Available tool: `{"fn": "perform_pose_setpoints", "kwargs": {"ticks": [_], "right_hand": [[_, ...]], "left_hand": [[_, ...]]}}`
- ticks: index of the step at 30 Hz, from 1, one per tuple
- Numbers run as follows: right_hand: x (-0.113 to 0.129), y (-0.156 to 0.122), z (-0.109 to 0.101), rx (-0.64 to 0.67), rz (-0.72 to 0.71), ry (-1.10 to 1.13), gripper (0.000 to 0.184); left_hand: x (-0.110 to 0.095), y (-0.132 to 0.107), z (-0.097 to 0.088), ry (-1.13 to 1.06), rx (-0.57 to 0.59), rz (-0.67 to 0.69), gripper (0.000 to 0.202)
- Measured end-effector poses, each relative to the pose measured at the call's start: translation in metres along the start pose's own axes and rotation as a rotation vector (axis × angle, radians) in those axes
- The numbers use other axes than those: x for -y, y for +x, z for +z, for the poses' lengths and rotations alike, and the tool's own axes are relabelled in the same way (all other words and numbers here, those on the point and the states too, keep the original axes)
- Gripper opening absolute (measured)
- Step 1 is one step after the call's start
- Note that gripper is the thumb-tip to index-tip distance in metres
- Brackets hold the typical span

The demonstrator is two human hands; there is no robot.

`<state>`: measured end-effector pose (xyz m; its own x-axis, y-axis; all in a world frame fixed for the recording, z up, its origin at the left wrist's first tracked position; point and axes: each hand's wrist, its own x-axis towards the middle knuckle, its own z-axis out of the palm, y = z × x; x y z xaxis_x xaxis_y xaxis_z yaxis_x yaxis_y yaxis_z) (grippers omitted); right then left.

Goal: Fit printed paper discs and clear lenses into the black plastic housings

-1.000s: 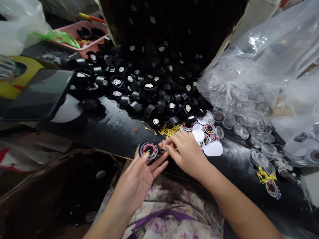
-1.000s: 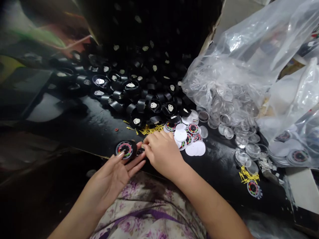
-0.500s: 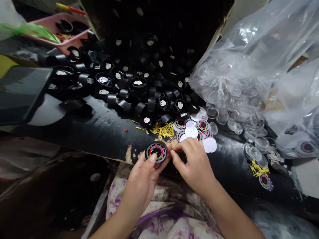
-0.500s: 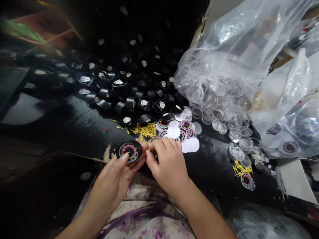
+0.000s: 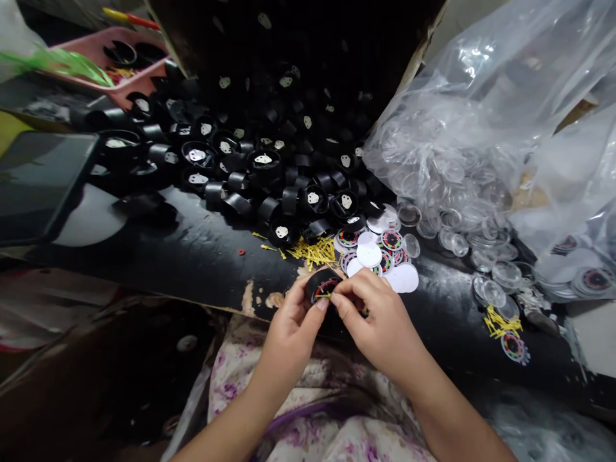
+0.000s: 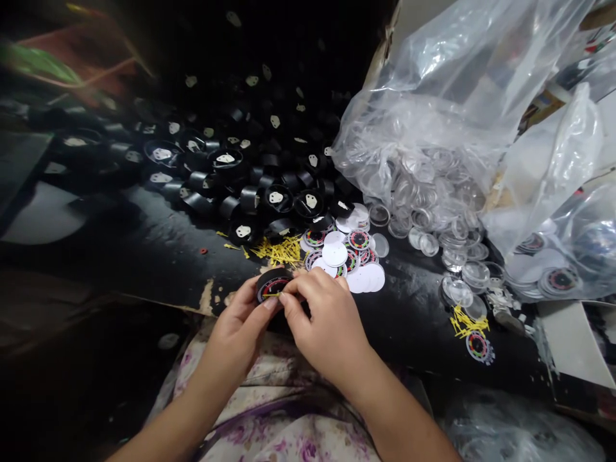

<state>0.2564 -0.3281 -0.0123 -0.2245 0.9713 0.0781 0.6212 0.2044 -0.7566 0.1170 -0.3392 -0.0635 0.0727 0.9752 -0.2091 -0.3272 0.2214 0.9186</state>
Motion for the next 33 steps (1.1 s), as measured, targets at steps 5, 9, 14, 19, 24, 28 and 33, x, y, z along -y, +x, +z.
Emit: {"fn": "perform_pose_setpoints", "kwargs": {"ticks": [5, 9, 14, 19, 24, 28, 33], "right_hand": [[0.001, -0.004, -0.001, -0.010, -0.016, -0.003, 0.010], [0.003, -0.005, -0.002, -0.022, -0.027, 0.103, 0.014], [0.006, -0.008, -0.003, -0.054, -0.033, 0.056, 0.014], [0.010, -0.011, -0.003, -0.056, -0.029, 0.023, 0.019], [0.012, -0.013, -0.004, -0.055, -0.009, 0.063, 0.022], [0.013, -0.016, -0.002, -0.070, 0.001, 0.090, 0.021], [0.014, -0.017, 0.001, -0.075, 0.035, 0.135, 0.025]], "left_hand": [[-0.010, -0.003, 0.001, 0.097, 0.009, 0.060, 0.021], [-0.011, -0.007, 0.001, 0.034, 0.038, 0.050, 0.021], [-0.014, -0.010, 0.002, 0.096, 0.019, 0.077, 0.019], [-0.018, -0.015, 0.004, 0.285, -0.066, 0.167, 0.019], [-0.020, -0.020, 0.004, 0.409, -0.068, 0.270, 0.028], [-0.020, -0.022, 0.003, 0.453, -0.103, 0.269, 0.028], [-0.022, -0.027, 0.002, 0.451, -0.121, 0.180, 0.030]]}}
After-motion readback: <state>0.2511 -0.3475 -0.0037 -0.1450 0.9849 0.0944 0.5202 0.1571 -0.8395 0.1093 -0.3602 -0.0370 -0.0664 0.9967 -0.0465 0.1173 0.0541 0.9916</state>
